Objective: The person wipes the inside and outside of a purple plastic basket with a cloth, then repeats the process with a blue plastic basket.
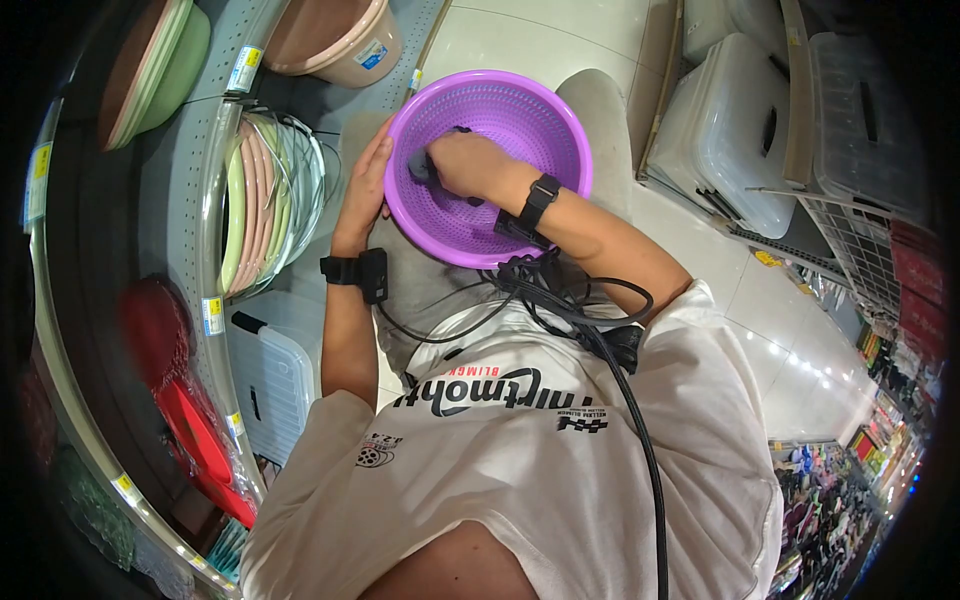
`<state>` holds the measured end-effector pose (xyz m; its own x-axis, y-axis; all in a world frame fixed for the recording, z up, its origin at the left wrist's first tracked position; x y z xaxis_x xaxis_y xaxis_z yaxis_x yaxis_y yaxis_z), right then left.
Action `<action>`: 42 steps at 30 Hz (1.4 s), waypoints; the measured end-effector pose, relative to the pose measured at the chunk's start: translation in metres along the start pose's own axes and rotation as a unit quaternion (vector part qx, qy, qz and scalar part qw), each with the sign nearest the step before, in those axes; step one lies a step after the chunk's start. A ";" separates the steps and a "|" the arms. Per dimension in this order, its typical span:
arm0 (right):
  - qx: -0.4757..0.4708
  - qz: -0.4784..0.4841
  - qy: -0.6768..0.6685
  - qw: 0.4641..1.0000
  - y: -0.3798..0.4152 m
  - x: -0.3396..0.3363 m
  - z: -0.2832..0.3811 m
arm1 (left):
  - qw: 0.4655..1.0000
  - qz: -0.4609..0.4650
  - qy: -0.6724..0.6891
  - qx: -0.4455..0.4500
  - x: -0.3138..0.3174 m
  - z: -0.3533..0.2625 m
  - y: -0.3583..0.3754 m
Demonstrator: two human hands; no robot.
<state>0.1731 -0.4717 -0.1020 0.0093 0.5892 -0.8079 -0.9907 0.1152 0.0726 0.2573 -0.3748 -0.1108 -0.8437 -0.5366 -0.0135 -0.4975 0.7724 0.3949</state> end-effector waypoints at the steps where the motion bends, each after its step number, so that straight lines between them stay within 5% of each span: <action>1: 0.000 0.000 0.000 1.000 0.000 0.000 -0.002 | 1.000 0.002 0.004 0.000 0.001 -0.001 0.000; 13: 0.054 -0.019 0.085 0.995 0.007 -0.013 -0.047 | 1.000 0.000 0.013 -0.006 0.002 0.000 0.002; 21: 0.147 0.089 0.091 0.981 0.025 -0.021 -0.068 | 1.000 0.000 0.003 -0.003 0.001 0.002 -0.002; 35: 0.127 0.270 -0.004 0.954 0.072 -0.012 -0.053 | 1.000 -0.005 -0.014 0.005 0.001 -0.005 0.000; 42: 0.004 0.304 -0.097 0.948 0.091 0.006 -0.012 | 1.000 -0.001 0.000 0.014 -0.001 0.005 -0.004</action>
<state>0.0813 -0.4678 -0.1071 -0.5367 0.6842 -0.4938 -0.8204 -0.2866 0.4947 0.2595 -0.3755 -0.1172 -0.8430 -0.5378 -0.0135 -0.5040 0.7807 0.3696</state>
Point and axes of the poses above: each hand's wrist, its own y-axis away from the middle knuckle, its own x-axis out of the palm, z = x × y, the point moved 10 cm from there along -y, towards the middle knuckle, and after that the axes turned 4 degrees about -x, right-handed, at the moved point
